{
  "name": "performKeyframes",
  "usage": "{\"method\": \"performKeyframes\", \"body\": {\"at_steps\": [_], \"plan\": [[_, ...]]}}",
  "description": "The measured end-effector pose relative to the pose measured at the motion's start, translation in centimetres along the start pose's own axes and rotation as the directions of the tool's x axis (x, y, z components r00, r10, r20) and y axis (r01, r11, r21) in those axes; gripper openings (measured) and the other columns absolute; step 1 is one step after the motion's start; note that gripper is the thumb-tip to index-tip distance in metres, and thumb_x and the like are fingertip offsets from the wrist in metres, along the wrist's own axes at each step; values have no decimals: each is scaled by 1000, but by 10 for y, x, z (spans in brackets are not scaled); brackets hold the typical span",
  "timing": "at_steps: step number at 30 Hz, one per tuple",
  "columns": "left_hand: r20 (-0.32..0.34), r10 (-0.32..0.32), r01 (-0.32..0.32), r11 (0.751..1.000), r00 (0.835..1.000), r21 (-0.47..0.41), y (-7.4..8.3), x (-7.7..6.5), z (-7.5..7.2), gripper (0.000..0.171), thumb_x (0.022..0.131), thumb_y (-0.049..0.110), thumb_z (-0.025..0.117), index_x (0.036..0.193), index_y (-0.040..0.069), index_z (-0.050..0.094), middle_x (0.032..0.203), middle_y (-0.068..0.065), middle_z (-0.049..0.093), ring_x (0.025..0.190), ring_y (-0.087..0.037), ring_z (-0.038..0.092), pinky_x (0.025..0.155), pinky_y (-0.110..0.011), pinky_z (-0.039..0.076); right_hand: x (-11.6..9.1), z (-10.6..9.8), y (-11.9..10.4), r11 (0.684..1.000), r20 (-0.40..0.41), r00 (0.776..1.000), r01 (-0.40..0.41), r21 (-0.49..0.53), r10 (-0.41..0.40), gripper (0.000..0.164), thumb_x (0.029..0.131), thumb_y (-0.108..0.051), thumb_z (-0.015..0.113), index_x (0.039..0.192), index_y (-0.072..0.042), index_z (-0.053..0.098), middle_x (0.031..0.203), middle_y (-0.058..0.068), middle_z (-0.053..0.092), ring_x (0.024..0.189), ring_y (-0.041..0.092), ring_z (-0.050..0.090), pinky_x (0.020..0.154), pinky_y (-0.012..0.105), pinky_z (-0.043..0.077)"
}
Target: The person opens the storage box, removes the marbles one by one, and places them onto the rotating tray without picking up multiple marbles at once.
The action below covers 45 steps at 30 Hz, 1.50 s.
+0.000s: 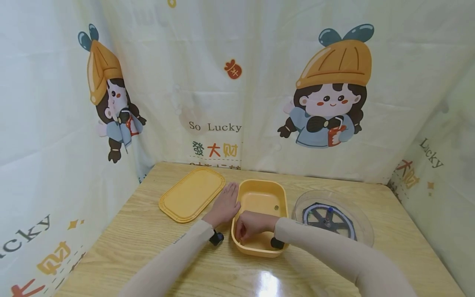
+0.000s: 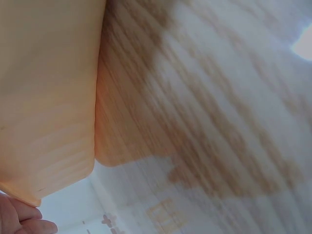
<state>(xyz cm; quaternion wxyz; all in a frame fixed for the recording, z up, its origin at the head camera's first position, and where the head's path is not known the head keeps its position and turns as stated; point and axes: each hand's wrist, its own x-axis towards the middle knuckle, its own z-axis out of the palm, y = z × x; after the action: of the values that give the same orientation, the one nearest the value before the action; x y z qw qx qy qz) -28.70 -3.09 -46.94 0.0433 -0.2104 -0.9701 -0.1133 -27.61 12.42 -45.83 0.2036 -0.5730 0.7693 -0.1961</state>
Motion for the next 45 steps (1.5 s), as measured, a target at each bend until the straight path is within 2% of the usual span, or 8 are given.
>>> {"method": "performKeyframes", "body": {"at_steps": [7,16,20,25,31,37,43,45], "plan": [[18,-8,9,1000,1000,-15,1,0,-1,59,99,26,36,147,-4,21,154,-19,25,145,-28,19,119,-41,16,1,2,0,999,5,999,-37,22,37,6,76,-3,73,74,-10,73,69,-2,68,61,-11,48,59,7,45],[24,-13,14,1000,1000,-17,1,0,-1,59,99,26,36,147,-4,21,154,-18,25,146,-28,18,119,-41,16,-1,2,2,999,-14,1000,24,31,-23,4,78,-4,71,76,-7,72,69,0,68,61,-12,50,59,9,47],[26,-10,10,1000,1000,-9,1,0,-1,59,99,26,37,147,-4,21,154,-19,25,145,-29,18,119,-41,16,-3,-1,0,999,3,1000,4,32,-4,2,79,-8,72,79,-6,74,72,-1,70,62,-11,51,60,9,48],[31,-13,12,1000,999,2,1,1,-1,59,99,27,36,148,-4,21,154,-19,24,146,-29,18,119,-41,16,-6,-7,-3,999,-1,999,-43,28,43,4,77,-10,76,81,-10,75,74,-3,70,64,-10,53,62,9,49],[42,-24,24,1000,999,-1,3,-1,-4,59,100,27,34,148,-5,19,155,-19,23,146,-28,17,119,-40,15,-11,-18,-6,1000,-42,999,-24,3,24,6,76,-6,75,82,-8,74,75,-1,71,68,-8,57,67,9,49],[51,-31,31,1000,998,2,4,-2,-6,59,100,27,34,148,-4,19,155,-18,23,146,-27,17,119,-40,15,-18,-31,-9,1000,-79,997,-2,-14,1,5,78,-6,73,82,-6,74,77,0,71,72,0,63,70,15,53],[55,-35,34,999,998,25,4,0,-5,60,100,28,35,148,-4,19,155,-18,23,146,-28,18,119,-40,15,-27,-44,-11,998,-122,991,-51,-21,48,6,79,-9,73,85,-7,74,81,-2,72,75,1,64,71,24,56],[54,-38,36,999,998,26,4,1,-5,60,100,28,36,148,-4,19,155,-19,23,146,-28,18,119,-40,16,-30,-47,-13,998,-141,989,-60,-28,55,7,79,-8,74,85,-6,74,81,-1,72,75,1,65,71,24,56]]}}
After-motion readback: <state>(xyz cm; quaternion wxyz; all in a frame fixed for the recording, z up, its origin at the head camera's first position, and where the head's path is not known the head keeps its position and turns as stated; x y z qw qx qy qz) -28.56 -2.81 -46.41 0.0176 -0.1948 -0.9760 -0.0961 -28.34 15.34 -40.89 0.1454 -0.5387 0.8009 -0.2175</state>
